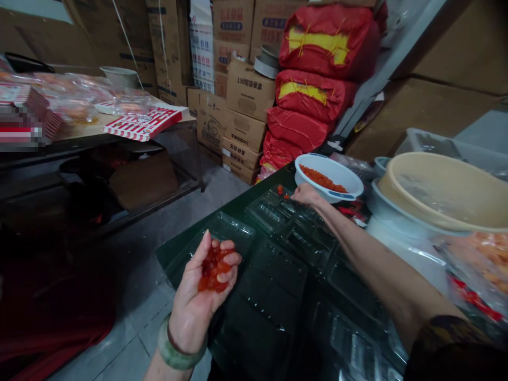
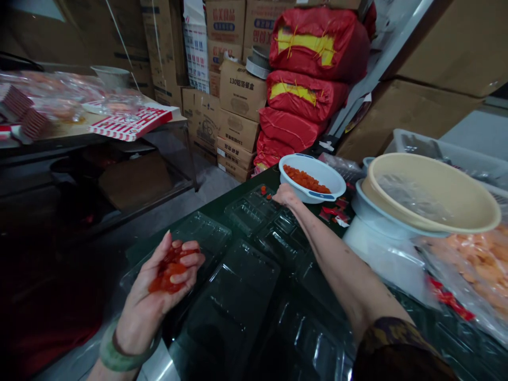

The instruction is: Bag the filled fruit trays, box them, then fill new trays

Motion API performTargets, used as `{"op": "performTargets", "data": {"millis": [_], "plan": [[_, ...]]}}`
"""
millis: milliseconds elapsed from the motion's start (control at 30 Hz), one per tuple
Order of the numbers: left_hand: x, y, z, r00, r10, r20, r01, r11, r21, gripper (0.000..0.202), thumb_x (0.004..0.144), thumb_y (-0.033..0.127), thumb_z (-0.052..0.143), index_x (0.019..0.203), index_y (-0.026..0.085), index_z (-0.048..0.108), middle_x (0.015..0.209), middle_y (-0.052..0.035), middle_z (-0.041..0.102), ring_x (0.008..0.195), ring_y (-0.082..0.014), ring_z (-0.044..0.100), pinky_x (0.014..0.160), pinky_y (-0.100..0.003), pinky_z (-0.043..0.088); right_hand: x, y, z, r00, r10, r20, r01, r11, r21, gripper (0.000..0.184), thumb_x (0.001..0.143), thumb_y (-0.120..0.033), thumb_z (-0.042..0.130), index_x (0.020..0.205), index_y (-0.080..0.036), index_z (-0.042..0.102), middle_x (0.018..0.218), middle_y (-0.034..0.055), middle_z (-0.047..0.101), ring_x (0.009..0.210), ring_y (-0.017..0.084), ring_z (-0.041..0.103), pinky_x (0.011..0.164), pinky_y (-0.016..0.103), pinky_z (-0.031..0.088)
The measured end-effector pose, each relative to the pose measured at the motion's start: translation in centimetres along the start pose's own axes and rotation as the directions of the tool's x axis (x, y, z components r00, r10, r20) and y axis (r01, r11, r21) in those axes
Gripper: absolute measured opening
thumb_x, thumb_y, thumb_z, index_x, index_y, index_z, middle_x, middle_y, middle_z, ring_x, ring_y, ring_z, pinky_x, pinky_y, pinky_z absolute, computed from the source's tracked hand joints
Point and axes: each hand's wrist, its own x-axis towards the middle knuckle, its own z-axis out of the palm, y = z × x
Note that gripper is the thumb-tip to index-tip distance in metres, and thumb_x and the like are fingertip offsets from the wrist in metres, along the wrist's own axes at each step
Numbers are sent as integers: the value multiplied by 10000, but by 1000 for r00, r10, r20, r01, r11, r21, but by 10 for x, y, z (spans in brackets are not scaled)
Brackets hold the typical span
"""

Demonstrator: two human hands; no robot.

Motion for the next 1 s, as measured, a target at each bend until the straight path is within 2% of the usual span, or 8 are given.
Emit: {"op": "performTargets", "data": {"millis": [133,267,433,600,700,800,900,1000], "plan": [[-1,2,-1,1000,8,-20,-8,1000,-9,354,902,298,418,610,130,528,701,-51,489,521,-84,442,319,-112,277,-2,0,1,996,-50,-77,42,994,-102,231,789,-195,634,613,-122,504,535,-66,432,447,34,340,405,168,249],[-3,4,-3,1000,9,-21,-9,1000,-12,363,907,299,407,610,132,533,697,-50,487,518,-84,443,320,-115,284,-7,0,-4,986,-54,-159,41,996,-79,177,865,-233,540,728,-122,520,571,-71,435,431,28,348,398,156,282],[-5,6,-4,999,29,-14,-29,999,-20,366,906,290,410,600,131,534,693,-54,493,511,-81,440,315,-112,279,-11,-6,-8,991,-75,-115,76,997,9,135,853,-151,494,719,-135,496,514,-68,442,361,24,341,362,164,262],[-5,9,-9,999,44,3,-44,999,-25,344,898,290,428,617,129,545,707,-60,514,515,-85,452,314,-115,288,0,-11,-1,986,-148,-83,144,988,-57,125,767,-30,466,779,-129,542,540,-33,525,386,52,411,381,182,293],[-5,10,-10,998,54,-16,-55,998,-21,337,897,287,430,621,129,541,709,-60,520,510,-85,455,310,-114,287,5,-13,9,964,-248,-92,231,959,-163,106,776,-108,500,792,-147,597,646,2,603,533,92,525,473,190,364],[-4,11,-11,998,48,-37,-48,999,-15,335,899,292,424,630,127,536,687,-54,507,494,-80,446,307,-115,288,11,-17,19,944,-314,-99,277,919,-281,62,741,-171,577,753,-166,638,812,43,654,828,185,597,665,235,432],[-3,11,-11,998,56,-40,-57,998,-14,328,896,292,431,634,126,536,687,-53,508,489,-80,444,306,-119,288,21,-22,27,953,-287,-96,237,905,-355,34,667,-131,628,695,-150,636,918,101,654,976,289,575,784,336,431],[-3,10,-11,997,63,-35,-64,998,-24,332,892,291,440,618,127,531,700,-58,518,497,-85,453,303,-119,284,31,-24,32,968,-229,-103,180,918,-353,92,612,-65,634,670,-132,611,947,143,638,1005,333,566,805,386,428]]}}
